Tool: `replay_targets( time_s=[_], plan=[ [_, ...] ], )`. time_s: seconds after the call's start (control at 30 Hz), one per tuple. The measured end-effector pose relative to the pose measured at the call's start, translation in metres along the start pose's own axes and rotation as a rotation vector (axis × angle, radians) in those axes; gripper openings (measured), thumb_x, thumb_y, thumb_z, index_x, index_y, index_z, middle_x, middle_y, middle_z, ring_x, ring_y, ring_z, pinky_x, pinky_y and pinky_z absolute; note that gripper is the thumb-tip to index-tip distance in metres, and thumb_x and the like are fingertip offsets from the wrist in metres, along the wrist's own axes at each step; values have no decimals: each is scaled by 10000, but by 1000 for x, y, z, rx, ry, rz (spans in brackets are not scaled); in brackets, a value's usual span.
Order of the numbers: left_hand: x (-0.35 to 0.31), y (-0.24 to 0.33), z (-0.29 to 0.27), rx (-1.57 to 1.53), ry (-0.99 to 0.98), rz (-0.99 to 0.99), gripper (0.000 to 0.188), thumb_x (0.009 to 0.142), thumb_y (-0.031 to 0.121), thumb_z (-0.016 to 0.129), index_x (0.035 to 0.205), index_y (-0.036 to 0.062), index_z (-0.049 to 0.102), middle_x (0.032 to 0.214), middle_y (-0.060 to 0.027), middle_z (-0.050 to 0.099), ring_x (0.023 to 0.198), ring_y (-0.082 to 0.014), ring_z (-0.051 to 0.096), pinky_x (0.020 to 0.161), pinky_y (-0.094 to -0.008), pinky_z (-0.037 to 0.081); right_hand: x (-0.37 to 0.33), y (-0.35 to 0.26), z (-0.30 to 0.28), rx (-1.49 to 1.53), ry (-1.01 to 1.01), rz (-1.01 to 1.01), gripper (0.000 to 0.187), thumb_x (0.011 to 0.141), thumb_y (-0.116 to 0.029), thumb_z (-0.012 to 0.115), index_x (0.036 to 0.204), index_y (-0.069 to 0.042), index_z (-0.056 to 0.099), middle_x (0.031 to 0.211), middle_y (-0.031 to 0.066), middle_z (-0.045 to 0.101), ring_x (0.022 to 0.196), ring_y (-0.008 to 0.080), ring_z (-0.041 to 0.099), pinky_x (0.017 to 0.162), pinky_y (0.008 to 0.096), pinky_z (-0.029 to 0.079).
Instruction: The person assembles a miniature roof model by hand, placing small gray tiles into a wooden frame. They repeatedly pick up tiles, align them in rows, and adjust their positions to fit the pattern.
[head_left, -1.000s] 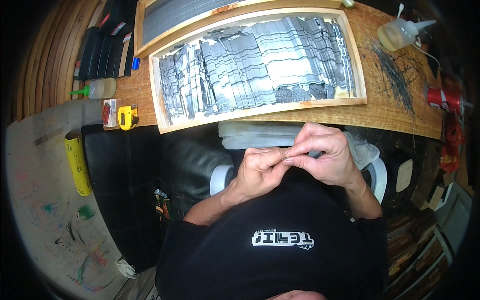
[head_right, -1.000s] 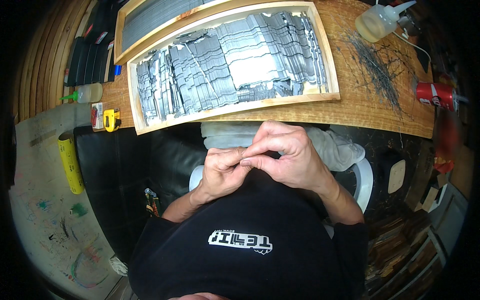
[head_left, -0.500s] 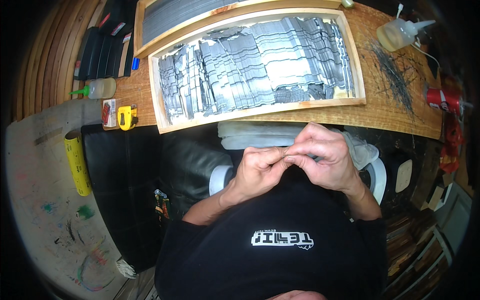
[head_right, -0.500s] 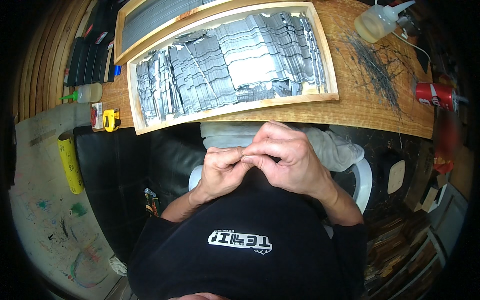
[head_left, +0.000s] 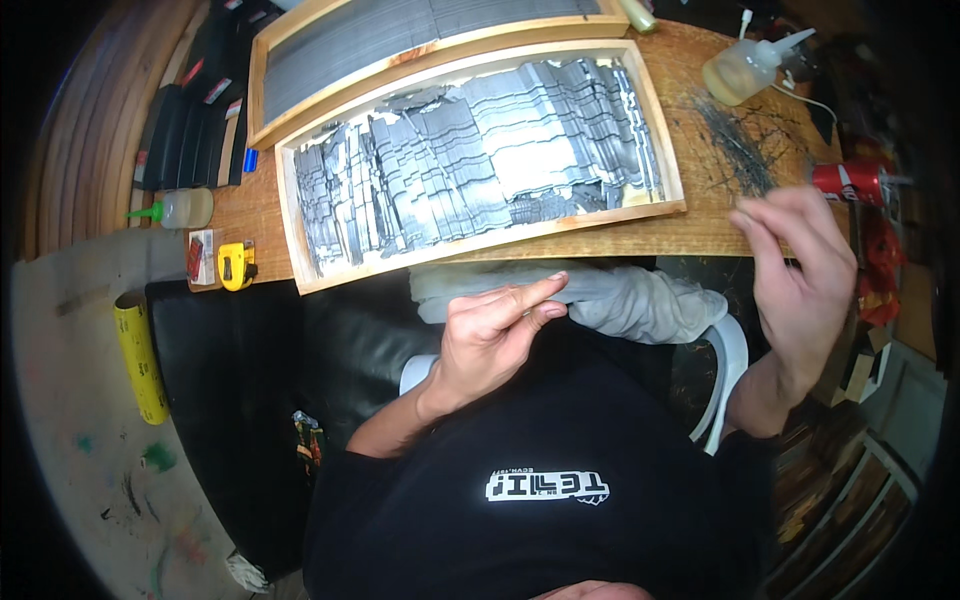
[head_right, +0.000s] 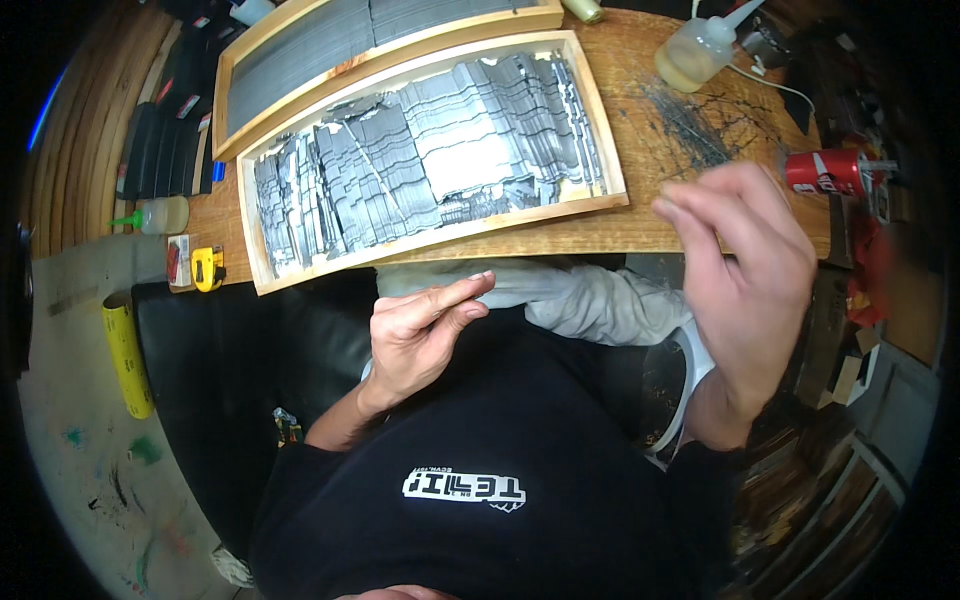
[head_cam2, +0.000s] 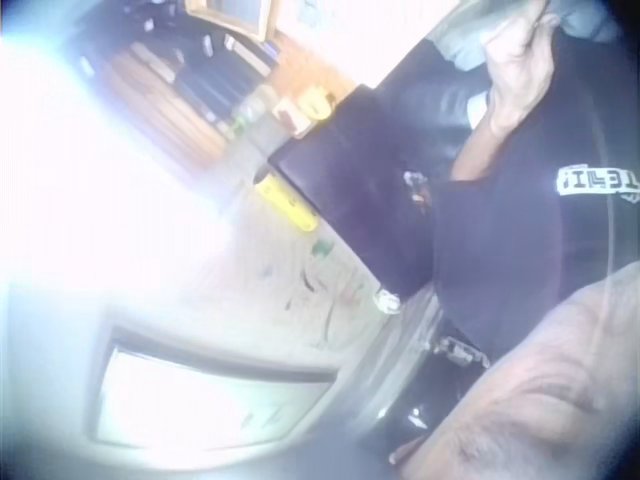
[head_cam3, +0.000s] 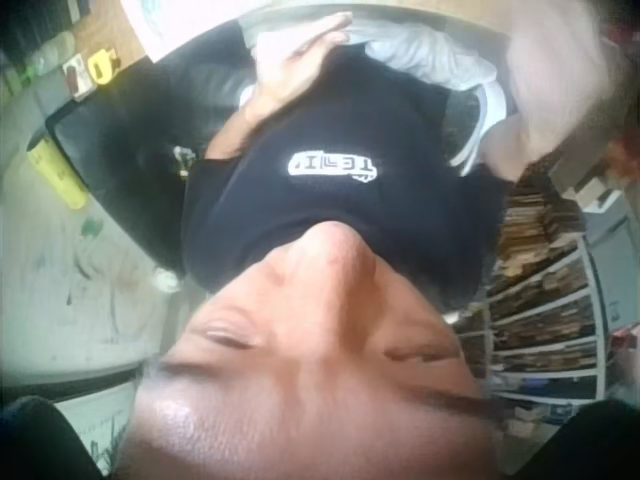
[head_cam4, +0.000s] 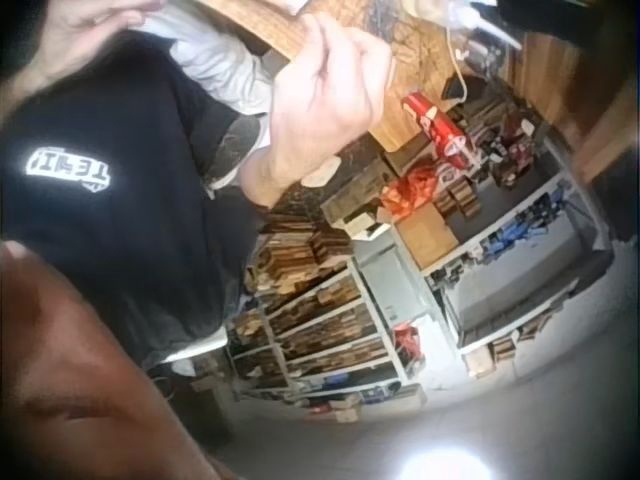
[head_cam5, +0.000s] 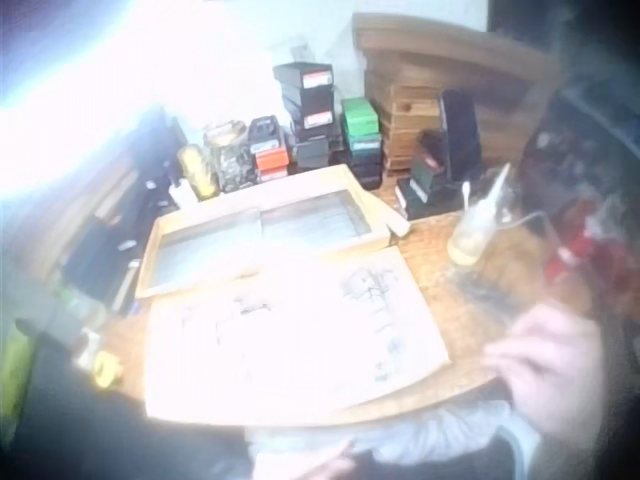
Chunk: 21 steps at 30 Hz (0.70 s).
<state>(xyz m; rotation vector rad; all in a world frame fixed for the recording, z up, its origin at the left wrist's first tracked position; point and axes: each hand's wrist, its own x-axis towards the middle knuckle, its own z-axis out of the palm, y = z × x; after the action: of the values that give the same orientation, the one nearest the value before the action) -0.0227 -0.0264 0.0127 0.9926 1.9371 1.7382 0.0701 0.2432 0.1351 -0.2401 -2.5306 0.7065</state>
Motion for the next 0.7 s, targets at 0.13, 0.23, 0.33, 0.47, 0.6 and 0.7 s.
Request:
replay_targets(
  time_s=[0.13,0.23,0.33,0.47,0.6,0.7],
  plan=[
    [20,18,-2,50,-62,70,316,923,-27,800,1237,-22,770,1056,-161,822,874,-197,811,771,-272,635,-1,-6,7,3,-35,-67,129,821,65,817,928,-3,792,873,73,696,813,177,662,671,284,525],
    [38,31,0,33,-50,176,351,892,-72,793,1239,-28,761,964,-156,812,830,-239,804,744,-304,626,-6,-20,34,382,-186,-101,165,785,56,847,922,-14,788,844,75,689,778,193,659,668,306,523],
    [49,36,-3,67,-43,266,326,863,-98,784,1182,-32,769,936,-169,796,789,-285,784,715,-350,614,-3,-31,61,579,-224,-157,242,767,74,858,991,-1,805,855,89,704,803,191,677,682,310,535],
    [59,31,-12,72,-69,265,265,849,-108,752,1097,-20,786,865,-177,765,749,-305,761,673,-359,594,-2,-23,86,742,-155,-161,258,786,71,861,1029,-6,817,896,85,713,822,180,683,699,294,540],
    [54,25,-18,145,-84,197,233,860,-76,758,1079,-6,792,831,-181,758,718,-303,755,634,-353,581,-5,-25,92,778,-179,-80,243,785,57,876,1011,-16,823,879,57,664,790,155,652,676,282,516],
    [36,34,-16,73,-105,125,215,865,-62,765,1072,-13,793,798,-181,752,679,-297,754,611,-354,574,-19,-34,90,776,-219,-19,223,774,33,895,976,-34,828,836,40,618,739,147,604,641,287,485]
  ],
)
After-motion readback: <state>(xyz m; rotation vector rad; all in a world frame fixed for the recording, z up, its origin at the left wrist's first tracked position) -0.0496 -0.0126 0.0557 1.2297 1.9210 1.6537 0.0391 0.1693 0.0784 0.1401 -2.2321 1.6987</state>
